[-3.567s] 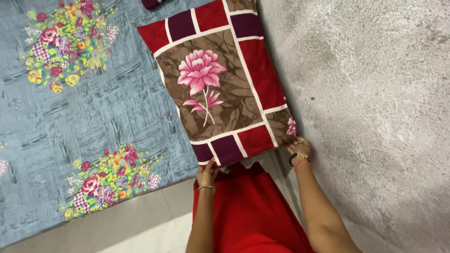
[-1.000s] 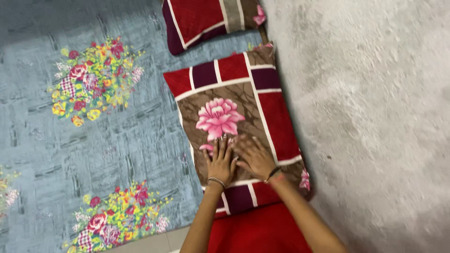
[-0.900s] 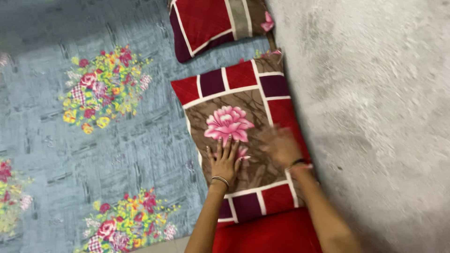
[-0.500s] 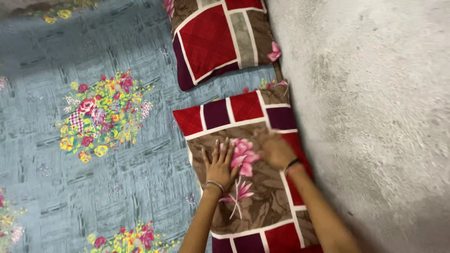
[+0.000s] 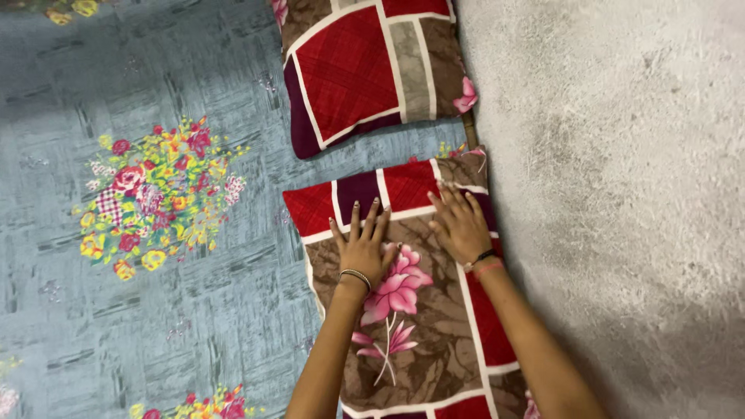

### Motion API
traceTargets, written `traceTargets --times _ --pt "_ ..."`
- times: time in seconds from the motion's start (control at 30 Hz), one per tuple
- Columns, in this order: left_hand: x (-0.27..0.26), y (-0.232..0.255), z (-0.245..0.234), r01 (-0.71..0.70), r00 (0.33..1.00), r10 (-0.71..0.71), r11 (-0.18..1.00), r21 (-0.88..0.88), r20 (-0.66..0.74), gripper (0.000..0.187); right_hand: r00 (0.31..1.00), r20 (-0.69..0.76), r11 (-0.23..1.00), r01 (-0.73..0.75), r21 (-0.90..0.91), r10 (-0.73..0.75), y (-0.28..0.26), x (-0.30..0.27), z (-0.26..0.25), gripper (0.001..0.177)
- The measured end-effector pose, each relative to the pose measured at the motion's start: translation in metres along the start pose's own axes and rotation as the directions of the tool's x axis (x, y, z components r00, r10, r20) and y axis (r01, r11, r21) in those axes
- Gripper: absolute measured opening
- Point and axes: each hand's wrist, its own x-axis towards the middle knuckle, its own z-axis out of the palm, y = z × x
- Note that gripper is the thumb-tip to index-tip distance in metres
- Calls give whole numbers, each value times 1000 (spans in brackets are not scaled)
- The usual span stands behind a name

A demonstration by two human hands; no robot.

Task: The person smoothes a patterned bedsheet and arranges two pillows on a bed by hand.

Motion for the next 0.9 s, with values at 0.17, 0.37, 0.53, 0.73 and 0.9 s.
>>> traceTargets --times 0.17,0.37,0.53,0.73,0.9 --pt "16 -1 -9 27 998 -25 999 -34 53 83 982 71 970 -186 159 176 27 17 20 55" --pt "16 -2 -8 24 999 -23 999 -25 41 84 852 -242 880 -476 14 464 73 58 20 41" --pt "15 -3 -11 18 999 -17 999 -43 33 85 807 43 808 -588 -19 588 92 90 9 35" --pt "17 1 -12 19 998 -19 1000 -6 62 84 930 -27 900 -362 -244 367 133 107 26 43" --pt "18 1 -12 19 997 -13 997 -80 79 81 941 -26 878 -326 -352 339 132 105 44 24"
